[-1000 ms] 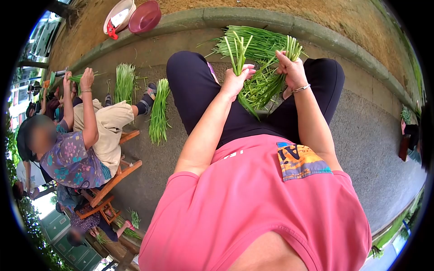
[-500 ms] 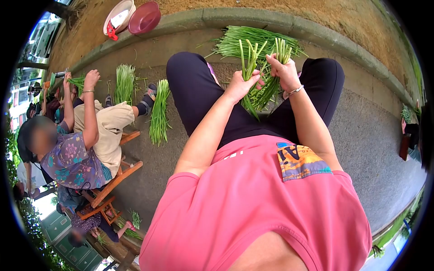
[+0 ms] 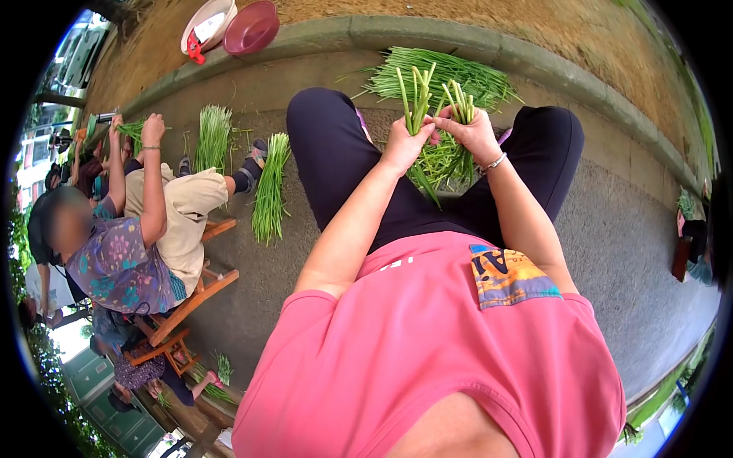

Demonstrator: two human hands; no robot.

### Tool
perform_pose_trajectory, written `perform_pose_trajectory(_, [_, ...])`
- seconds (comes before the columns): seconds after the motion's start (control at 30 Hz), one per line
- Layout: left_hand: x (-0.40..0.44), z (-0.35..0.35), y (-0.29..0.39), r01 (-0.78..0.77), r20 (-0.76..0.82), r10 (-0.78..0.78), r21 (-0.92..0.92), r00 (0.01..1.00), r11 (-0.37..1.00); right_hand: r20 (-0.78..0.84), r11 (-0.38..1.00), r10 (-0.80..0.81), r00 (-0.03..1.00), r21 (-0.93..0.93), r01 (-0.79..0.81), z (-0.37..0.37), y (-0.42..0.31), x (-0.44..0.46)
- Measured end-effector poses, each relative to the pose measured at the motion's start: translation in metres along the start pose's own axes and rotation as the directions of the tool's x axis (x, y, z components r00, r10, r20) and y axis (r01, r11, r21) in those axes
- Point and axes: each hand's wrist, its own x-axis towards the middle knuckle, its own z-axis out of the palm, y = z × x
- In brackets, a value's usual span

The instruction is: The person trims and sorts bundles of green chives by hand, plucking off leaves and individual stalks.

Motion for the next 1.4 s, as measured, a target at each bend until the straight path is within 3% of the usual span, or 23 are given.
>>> perform_pose_trajectory(0.1, [0.002, -0.001, -0.001, -0.036, -0.041, 0.037, 0.015, 0.998, 0.999, -0.095, 1.000, -0.022, 0.995, 0.007, 0.023, 0.002, 0.013, 0.003])
perform_pose_trajectory(0.27, [0.001, 0.000, 0.000, -0.040, -0.106, 0.037, -0.023, 0.994, 0.999, -0.087, 0.992, -0.081, 0.993, 0.092, 0.089, 0.014, 0.017, 0.001])
perform_pose_trajectory(0.33, [0.002, 0.001, -0.002, -0.043, -0.120, 0.036, -0.051, 0.992, 0.998, -0.046, 0.968, -0.117, 0.992, 0.219, 0.124, 0.020, 0.017, 0.000])
perform_pose_trajectory(0.6, [0.002, 0.001, -0.002, -0.049, -0.107, 0.049, 0.001, 0.993, 0.999, -0.113, 0.975, -0.207, 0.972, -0.105, 0.196, 0.019, 0.020, -0.001])
perform_pose_trajectory(0.67, [0.001, 0.002, -0.001, -0.046, -0.101, 0.046, 0.003, 0.994, 0.999, -0.115, 0.977, -0.208, 0.971, -0.068, 0.201, 0.017, 0.021, -0.001])
perform_pose_trajectory(1.03, [-0.002, 0.001, 0.000, 0.024, -0.084, -0.018, 0.070, 0.996, 0.997, -0.006, 0.848, -0.318, 0.948, -0.449, 0.282, 0.000, 0.025, 0.005])
perform_pose_trajectory(1.17, [-0.002, 0.001, 0.001, 0.026, -0.087, -0.019, 0.079, 0.996, 0.997, -0.035, 0.889, -0.343, 0.939, -0.335, 0.312, 0.001, 0.027, 0.004])
perform_pose_trajectory(1.23, [-0.002, 0.001, 0.001, 0.026, -0.085, -0.019, 0.089, 0.996, 0.996, -0.044, 0.948, -0.264, 0.964, -0.197, 0.250, 0.000, 0.023, 0.003])
perform_pose_trajectory(1.4, [-0.002, 0.001, 0.001, 0.037, -0.094, -0.029, 0.080, 0.995, 0.996, -0.028, 0.994, -0.072, 0.997, -0.080, 0.070, -0.005, 0.010, 0.000])
